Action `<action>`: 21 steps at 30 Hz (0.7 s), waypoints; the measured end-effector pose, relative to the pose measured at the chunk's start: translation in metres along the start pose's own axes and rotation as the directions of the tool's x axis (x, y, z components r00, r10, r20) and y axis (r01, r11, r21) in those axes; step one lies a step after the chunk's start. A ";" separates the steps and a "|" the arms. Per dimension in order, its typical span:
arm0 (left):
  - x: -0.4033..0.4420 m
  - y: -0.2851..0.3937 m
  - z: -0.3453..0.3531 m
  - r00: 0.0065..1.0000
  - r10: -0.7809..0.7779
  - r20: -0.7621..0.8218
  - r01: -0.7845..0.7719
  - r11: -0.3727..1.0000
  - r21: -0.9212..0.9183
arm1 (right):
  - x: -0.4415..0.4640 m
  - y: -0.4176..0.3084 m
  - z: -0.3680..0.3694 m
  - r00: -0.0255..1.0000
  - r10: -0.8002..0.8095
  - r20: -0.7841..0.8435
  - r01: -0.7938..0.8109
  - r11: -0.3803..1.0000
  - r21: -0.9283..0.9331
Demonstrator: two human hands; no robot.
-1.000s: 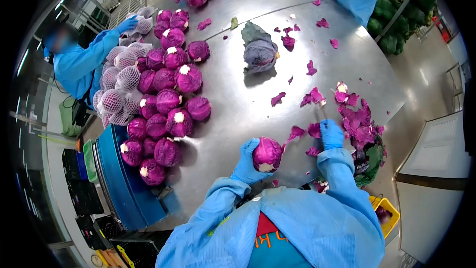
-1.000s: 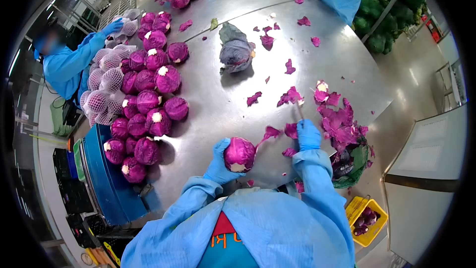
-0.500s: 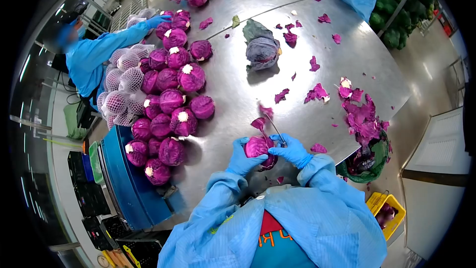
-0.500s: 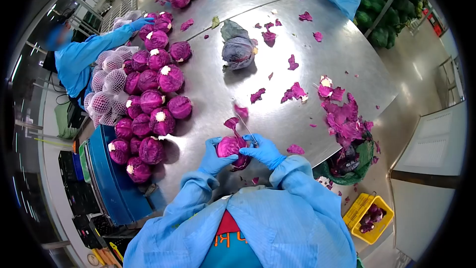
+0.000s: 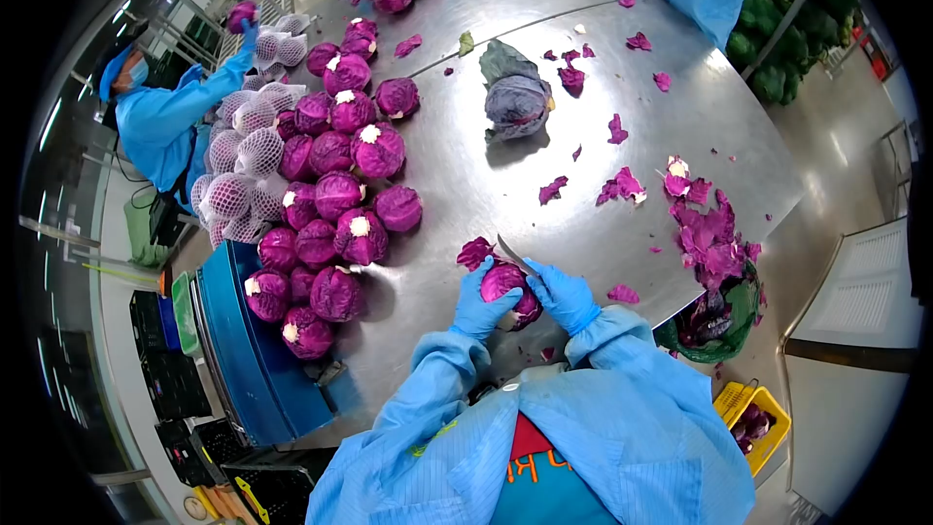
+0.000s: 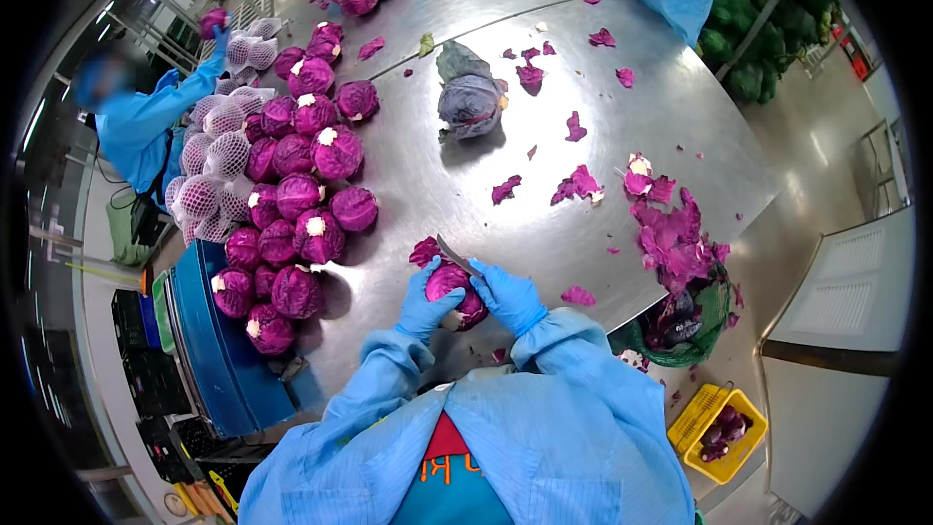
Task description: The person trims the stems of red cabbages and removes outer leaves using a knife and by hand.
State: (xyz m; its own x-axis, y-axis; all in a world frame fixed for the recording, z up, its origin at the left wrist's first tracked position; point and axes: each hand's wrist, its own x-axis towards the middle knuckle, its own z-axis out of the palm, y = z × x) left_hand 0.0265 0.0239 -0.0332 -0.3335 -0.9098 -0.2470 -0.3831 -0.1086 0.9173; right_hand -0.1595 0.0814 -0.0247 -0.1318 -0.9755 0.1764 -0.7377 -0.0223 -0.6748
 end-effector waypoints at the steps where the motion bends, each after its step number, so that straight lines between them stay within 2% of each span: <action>1: 0.000 0.004 0.002 1.000 -0.005 -0.010 0.005 1.000 -0.018 | 0.001 0.001 0.001 0.999 0.049 -0.017 -0.049 0.999 0.008; 4: -0.012 0.016 -0.011 0.955 0.268 0.127 -0.287 0.942 0.171 | 0.008 0.045 -0.007 0.935 0.353 -0.010 -0.352 0.935 0.048; 5: -0.011 0.008 -0.014 0.900 0.389 0.198 -0.414 0.904 0.104 | 0.004 0.055 -0.008 0.933 0.355 -0.050 -0.352 0.934 0.061; 7: -0.023 0.001 -0.013 0.935 0.259 0.242 -0.205 0.953 -0.225 | -0.012 0.072 -0.015 0.926 0.361 -0.113 -0.354 0.932 0.081; 10: -0.034 -0.019 -0.016 0.927 0.275 0.254 -0.181 0.923 -0.339 | -0.037 0.112 -0.045 0.814 0.538 -0.221 -0.563 0.824 -0.065; 11: -0.036 -0.021 -0.015 0.939 0.259 0.228 -0.176 0.928 -0.328 | -0.050 0.135 -0.057 0.767 0.593 -0.245 -0.627 0.773 -0.090; 13: -0.039 -0.020 -0.013 0.959 0.226 0.172 -0.166 0.938 -0.303 | -0.066 0.151 -0.085 0.736 0.471 -0.487 -0.593 0.795 -0.126; 15: -0.034 -0.013 -0.007 0.976 0.172 0.134 -0.124 0.943 -0.309 | -0.060 0.137 -0.104 0.737 0.409 -0.538 -0.498 0.867 -0.024; 17: -0.028 -0.005 -0.001 0.988 0.091 0.128 -0.047 0.947 -0.317 | -0.050 0.109 -0.109 0.775 0.498 -0.388 -0.455 0.867 0.203; 18: -0.023 -0.011 0.003 0.990 0.104 0.098 -0.072 0.957 -0.280 | -0.040 0.080 -0.107 0.880 0.415 -0.229 -0.313 0.872 0.376; 19: -0.019 -0.011 0.004 0.991 0.082 0.103 -0.054 0.968 -0.247 | -0.036 0.060 -0.094 0.915 0.404 0.023 -0.322 0.691 0.647; 20: -0.015 -0.010 0.005 0.993 0.061 0.103 -0.038 0.976 -0.212 | -0.029 0.041 -0.085 0.968 0.218 0.123 -0.249 0.885 0.394; 21: -0.012 -0.009 0.004 0.995 0.037 0.098 -0.020 0.984 -0.176 | -0.018 0.020 -0.080 0.965 0.109 0.241 -0.203 0.888 0.413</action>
State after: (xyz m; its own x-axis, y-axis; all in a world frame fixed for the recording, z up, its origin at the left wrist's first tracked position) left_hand 0.0305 0.0373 -0.0394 -0.4300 -0.8698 -0.2418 -0.2189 -0.1594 0.9626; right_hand -0.2250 0.1165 0.0162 -0.0480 -0.9960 -0.0757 -0.3546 0.0878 -0.9309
